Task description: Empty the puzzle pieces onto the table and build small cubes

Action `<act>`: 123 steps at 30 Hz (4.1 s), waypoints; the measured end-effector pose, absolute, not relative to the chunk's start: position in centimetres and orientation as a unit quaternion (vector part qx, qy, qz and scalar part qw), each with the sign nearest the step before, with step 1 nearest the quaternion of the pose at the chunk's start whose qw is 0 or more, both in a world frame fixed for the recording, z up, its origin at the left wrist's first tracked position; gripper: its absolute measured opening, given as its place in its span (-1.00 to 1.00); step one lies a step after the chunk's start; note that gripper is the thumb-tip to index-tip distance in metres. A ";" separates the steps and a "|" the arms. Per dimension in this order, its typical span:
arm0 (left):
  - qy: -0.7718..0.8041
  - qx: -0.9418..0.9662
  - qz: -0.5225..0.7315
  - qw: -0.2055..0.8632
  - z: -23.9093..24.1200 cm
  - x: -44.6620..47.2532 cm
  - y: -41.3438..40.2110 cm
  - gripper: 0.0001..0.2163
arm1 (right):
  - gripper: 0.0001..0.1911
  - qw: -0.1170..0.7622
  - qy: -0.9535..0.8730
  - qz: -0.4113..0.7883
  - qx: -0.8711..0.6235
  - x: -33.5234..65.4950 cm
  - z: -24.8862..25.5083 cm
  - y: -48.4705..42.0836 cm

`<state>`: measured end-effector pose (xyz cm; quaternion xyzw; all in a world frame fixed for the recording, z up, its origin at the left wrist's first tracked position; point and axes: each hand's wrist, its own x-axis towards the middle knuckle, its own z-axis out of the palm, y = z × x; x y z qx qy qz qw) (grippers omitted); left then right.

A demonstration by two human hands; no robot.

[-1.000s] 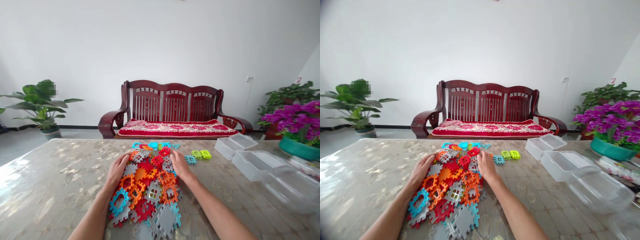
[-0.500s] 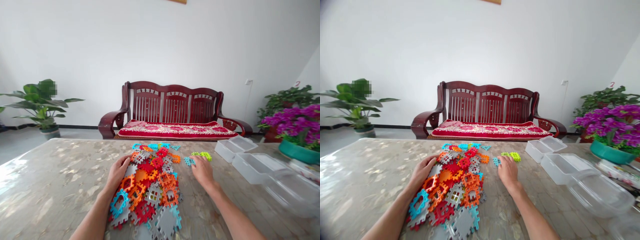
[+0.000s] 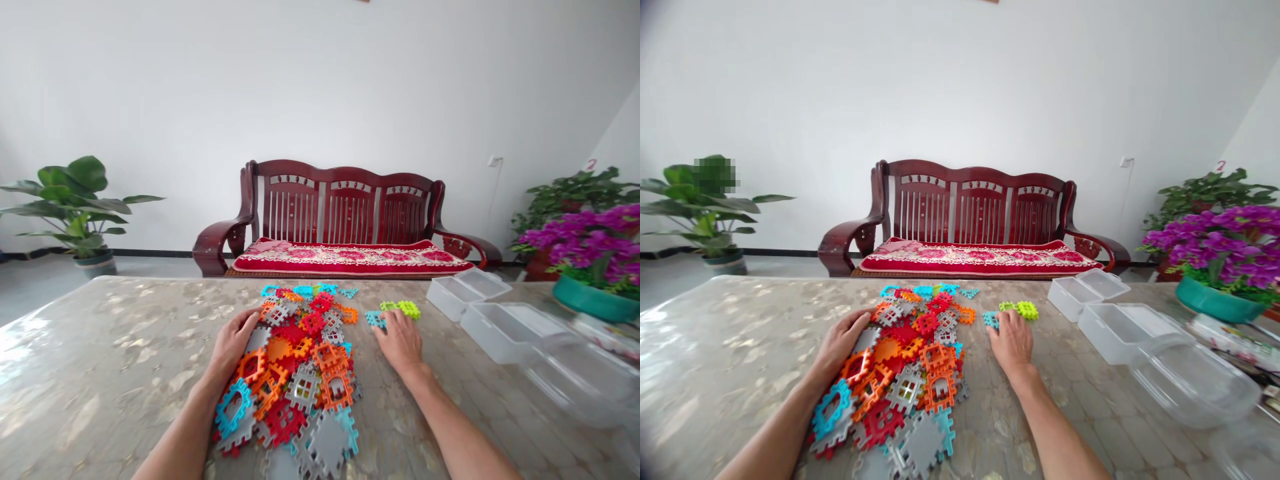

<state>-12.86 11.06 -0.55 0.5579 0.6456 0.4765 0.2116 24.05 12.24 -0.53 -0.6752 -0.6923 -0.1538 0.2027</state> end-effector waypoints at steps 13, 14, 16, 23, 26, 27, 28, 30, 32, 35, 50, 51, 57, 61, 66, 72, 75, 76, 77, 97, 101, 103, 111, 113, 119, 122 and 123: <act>0.645 0.561 0.472 0.215 -0.4 -12.7 11.0 -0.53 | -0.87 0.230 -0.694 -0.122 -0.671 24.3 -1.7 13.7; 0.647 0.561 0.471 0.214 -0.4 -12.8 11.0 -0.53 | -0.87 0.238 -0.695 -0.120 -0.668 24.3 -1.6 13.8; 0.650 0.560 0.469 0.212 -0.5 -12.8 11.0 -0.53 | -0.87 0.249 -0.698 -0.113 -0.662 24.2 -1.5 13.8; 0.639 0.565 0.475 0.219 -0.8 -12.9 11.1 -0.51 | -0.88 0.236 -0.707 -0.115 -0.656 24.0 -0.9 12.9; 0.628 0.572 0.477 0.223 -0.7 -12.9 11.1 -0.49 | -0.86 0.236 -0.726 -0.105 -0.637 24.3 -1.1 12.5; 0.625 0.578 0.475 0.223 -0.7 -12.8 11.1 -0.48 | -0.84 0.236 -0.731 -0.098 -0.632 24.3 -1.2 12.5; 0.622 0.583 0.471 0.224 -0.6 -12.8 11.1 -0.48 | -0.83 0.238 -0.735 -0.091 -0.629 24.4 -1.3 12.5; 0.619 0.591 0.465 0.228 -0.5 -12.7 11.1 -0.46 | -0.82 0.239 -0.739 -0.078 -0.625 24.4 -1.5 12.7; 0.618 0.593 0.461 0.233 -0.3 -12.7 11.0 -0.45 | -0.81 0.240 -0.742 -0.068 -0.622 24.4 -1.7 13.0; 0.613 0.593 0.465 0.237 -0.2 -12.6 11.0 -0.44 | -0.79 0.251 -0.747 -0.057 -0.614 24.3 -1.8 13.4; 0.619 0.596 0.456 0.231 -0.6 -12.8 11.1 -0.45 | -0.41 0.258 -0.664 -0.133 -0.689 31.6 -2.5 16.6; 0.620 0.596 0.455 0.230 -0.5 -12.7 11.1 -0.45 | -0.39 0.244 -0.669 -0.128 -0.690 32.2 -2.8 17.0; 0.630 0.596 0.445 0.223 -0.7 -12.8 11.4 -0.49 | -0.35 0.201 -0.706 -0.093 -0.672 34.0 -3.8 18.4; 0.628 0.600 0.443 0.222 -1.1 -13.0 11.6 -0.50 | -0.41 0.185 -0.720 -0.078 -0.664 34.1 -3.7 18.7; 0.624 0.599 0.449 0.226 -1.3 -13.2 11.6 -0.50 | -0.48 0.192 -0.726 -0.058 -0.657 34.1 -3.7 18.9; 0.623 0.604 0.445 0.223 -1.4 -13.4 11.8 -0.49 | -0.53 0.208 -0.720 -0.063 -0.659 34.4 -3.9 19.5; 0.623 0.610 0.440 0.217 -1.5 -13.5 11.9 -0.50 | -0.51 0.211 -0.723 -0.070 -0.654 34.9 -3.9 19.9; 0.623 0.611 0.438 0.214 -1.6 -13.5 11.9 -0.50 | -0.51 0.210 -0.721 -0.072 -0.656 35.1 -4.0 20.0; 0.624 0.612 0.438 0.212 -1.6 -13.5 11.9 -0.50 | -0.50 0.210 -0.717 -0.075 -0.661 35.3 -4.0 20.1; 0.629 0.607 0.436 0.216 -1.6 -13.5 11.8 -0.50 | -0.28 0.209 -0.760 -0.120 -0.603 32.4 -2.3 18.2; 0.625 0.607 0.442 0.214 -1.8 -13.6 12.0 -0.50 | -0.36 0.171 -0.798 -0.089 -0.571 30.4 -2.4 18.6; 0.621 0.610 0.445 0.211 -1.8 -13.6 12.0 -0.50 | -0.40 0.153 -0.804 -0.079 -0.569 30.2 -2.7 18.9; 0.626 0.610 0.441 0.203 -1.9 -13.6 12.0 -0.52 | -0.45 0.121 -0.783 -0.088 -0.603 30.6 -2.7 18.9; 0.626 0.613 0.439 0.198 -1.9 -13.6 12.1 -0.53 | -0.46 0.113 -0.769 -0.093 -0.622 30.8 -2.5 18.7; 0.622 0.617 0.443 0.191 -2.0 -13.6 12.2 -0.54 | -0.43 0.131 -0.755 -0.130 -0.629 30.4 -1.9 18.2; 0.621 0.618 0.440 0.197 -1.9 -13.6 12.2 -0.55 | -0.42 0.152 -0.788 -0.107 -0.588 29.2 -1.2 17.4; 0.621 0.617 0.439 0.200 -1.9 -13.6 12.1 -0.55 | -0.42 0.153 -0.806 -0.091 -0.565 28.8 -1.0 17.1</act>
